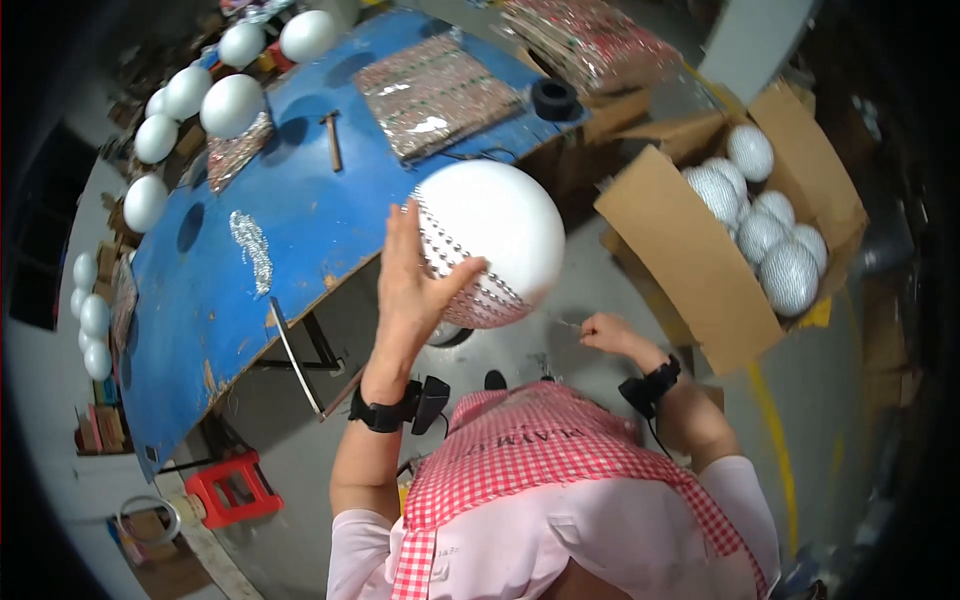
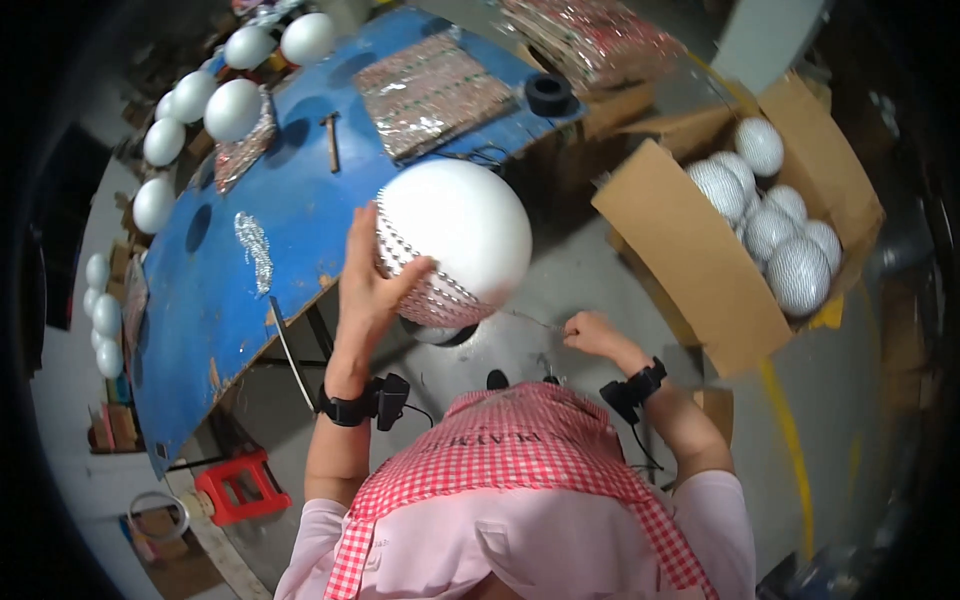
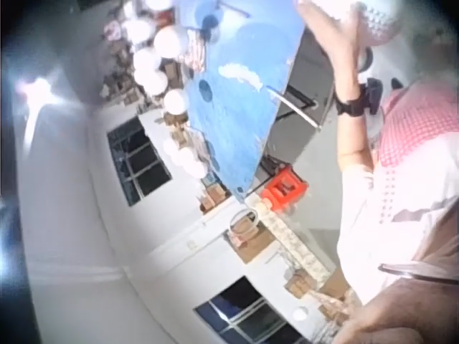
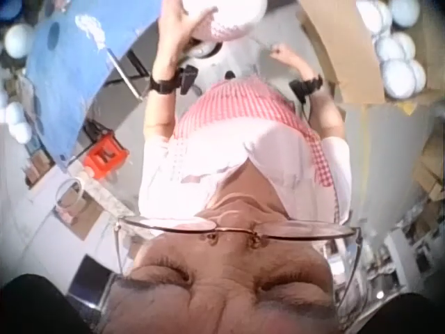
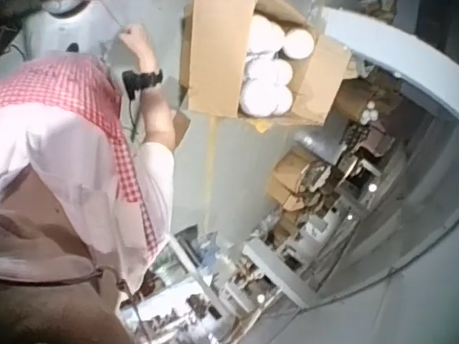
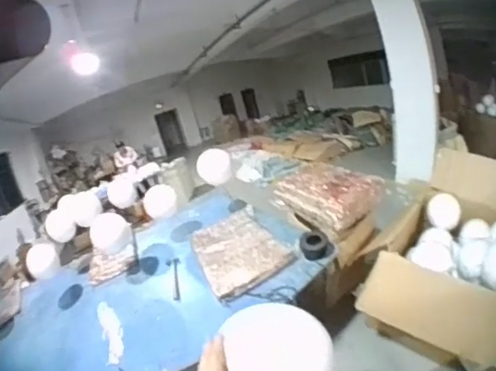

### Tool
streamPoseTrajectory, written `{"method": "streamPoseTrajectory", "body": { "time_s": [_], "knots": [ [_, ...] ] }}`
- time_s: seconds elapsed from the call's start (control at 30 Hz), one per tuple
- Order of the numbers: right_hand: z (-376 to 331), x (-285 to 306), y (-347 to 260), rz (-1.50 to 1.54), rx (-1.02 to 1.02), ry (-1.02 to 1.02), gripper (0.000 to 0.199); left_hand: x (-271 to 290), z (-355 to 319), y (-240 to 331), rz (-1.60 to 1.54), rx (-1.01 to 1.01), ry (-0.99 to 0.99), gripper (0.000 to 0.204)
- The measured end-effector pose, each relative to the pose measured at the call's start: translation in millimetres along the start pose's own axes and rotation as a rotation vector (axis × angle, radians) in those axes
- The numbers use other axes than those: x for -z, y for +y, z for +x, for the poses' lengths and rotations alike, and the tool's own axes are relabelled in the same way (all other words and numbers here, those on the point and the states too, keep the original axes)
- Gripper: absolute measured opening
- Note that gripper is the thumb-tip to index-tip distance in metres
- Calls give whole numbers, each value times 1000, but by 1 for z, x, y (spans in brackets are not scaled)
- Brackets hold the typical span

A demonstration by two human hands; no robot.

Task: The person wraps a string of beads around a white sphere, pressing them into the surface to create rows. After completing a row, they use a pair of scissors to cut the string and repeat the process.

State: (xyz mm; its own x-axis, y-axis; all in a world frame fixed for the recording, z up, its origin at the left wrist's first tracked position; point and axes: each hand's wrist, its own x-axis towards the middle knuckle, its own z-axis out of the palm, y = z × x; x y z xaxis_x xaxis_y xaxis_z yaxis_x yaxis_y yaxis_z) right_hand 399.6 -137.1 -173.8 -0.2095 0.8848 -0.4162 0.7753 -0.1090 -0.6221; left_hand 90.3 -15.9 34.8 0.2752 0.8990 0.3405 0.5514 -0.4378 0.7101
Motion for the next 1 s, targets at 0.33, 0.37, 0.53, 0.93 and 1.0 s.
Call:
{"method": "streamPoseTrajectory", "body": {
  "time_s": [0.33,0.37,0.53,0.93,1.0],
  "knots": [
    [-46,6,46,993,-45,211,24,-22,0,18,-288,115,32,99],
    [-52,18,40,960,-52,206,22,-21,1,16,-263,112,17,100],
    [-95,43,22,757,-20,396,23,-27,1,22,-122,36,-8,94],
    [-151,94,-36,417,-136,663,29,-31,-9,38,-248,43,37,73],
    [-161,104,-52,326,-145,707,29,-31,-11,40,-284,51,32,74]
  ]
}}
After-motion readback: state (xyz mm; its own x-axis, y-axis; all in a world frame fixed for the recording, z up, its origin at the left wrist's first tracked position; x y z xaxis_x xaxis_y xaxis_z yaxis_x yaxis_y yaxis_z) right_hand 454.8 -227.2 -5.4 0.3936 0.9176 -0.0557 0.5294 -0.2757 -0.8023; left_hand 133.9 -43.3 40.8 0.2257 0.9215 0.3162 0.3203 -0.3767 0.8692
